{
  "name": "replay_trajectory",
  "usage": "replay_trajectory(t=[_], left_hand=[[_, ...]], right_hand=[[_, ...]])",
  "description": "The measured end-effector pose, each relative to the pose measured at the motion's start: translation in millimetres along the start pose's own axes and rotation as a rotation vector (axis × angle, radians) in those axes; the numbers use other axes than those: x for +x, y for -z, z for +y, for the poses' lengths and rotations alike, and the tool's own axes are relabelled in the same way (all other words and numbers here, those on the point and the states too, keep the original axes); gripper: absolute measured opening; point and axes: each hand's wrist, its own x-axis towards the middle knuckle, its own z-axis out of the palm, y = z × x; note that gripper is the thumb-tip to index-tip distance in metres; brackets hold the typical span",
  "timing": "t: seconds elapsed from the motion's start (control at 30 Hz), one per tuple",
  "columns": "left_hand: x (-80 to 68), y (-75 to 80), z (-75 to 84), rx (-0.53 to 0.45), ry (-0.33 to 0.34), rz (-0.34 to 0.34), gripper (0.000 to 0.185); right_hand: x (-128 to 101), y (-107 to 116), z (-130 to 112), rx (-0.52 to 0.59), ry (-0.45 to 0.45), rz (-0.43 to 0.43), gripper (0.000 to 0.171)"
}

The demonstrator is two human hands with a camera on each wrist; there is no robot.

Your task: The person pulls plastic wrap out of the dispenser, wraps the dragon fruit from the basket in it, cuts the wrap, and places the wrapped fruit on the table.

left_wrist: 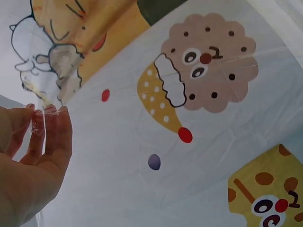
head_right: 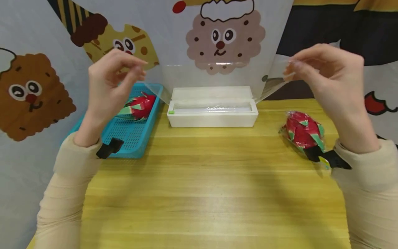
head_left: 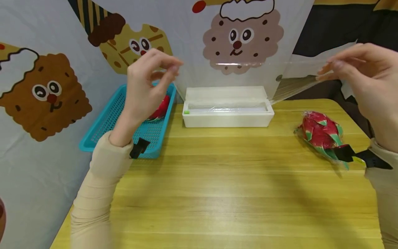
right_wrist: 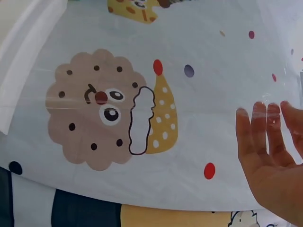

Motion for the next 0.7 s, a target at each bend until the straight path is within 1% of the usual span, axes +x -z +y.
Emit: replay_trajectory(t=[0.07,0.13,0.17,0.2,0.27,0.37,0.47,0.5,0.6,0.7], left_hand=[[-10.1,1.3,6.3,-0.02,0.014,-0.025,0.012],[-21.8,2.6,11.7,-0.053,0.021,-0.049,0.012],[-28.1,3.3,14.0,-0.075,0.023,-0.064,0.011],[-34.6,4.3,15.8,-0.09,0.017,-0.082,0.011],[-47.7,5.8,18.9,-0.137,0.003,-0.122,0.014],[-67.4,8.2,21.6,-0.202,-0.033,-0.206,0.023],[-87.0,8.6,22.6,-0.279,-0.048,-0.296,0.023],[-93.8,8.5,22.8,-0.299,-0.043,-0.33,0.022],[-113.0,7.5,23.8,-0.372,0.001,-0.428,0.012],[-130.9,5.8,23.5,-0.406,0.051,-0.518,0.007]], right_hand=[[-12.8,5.2,4.1,0.133,0.033,-0.063,0.019],[-27.5,10.9,8.2,0.233,0.036,-0.132,0.017],[-35.1,13.5,8.8,0.223,0.027,-0.157,0.016],[-42.7,16.4,10.1,0.185,0.024,-0.188,0.016],[-57.4,20.9,10.5,0.033,0.027,-0.242,0.018],[-75.3,25.4,8.9,-0.139,0.053,-0.339,0.022],[-89.2,26.8,12.6,-0.065,0.105,-0.444,0.021],[-92.6,26.9,14.7,0.01,0.124,-0.484,0.018],[-103.8,26.1,24.8,0.199,0.154,-0.591,0.018],[-115.4,23.5,35.3,0.281,0.155,-0.683,0.025]])
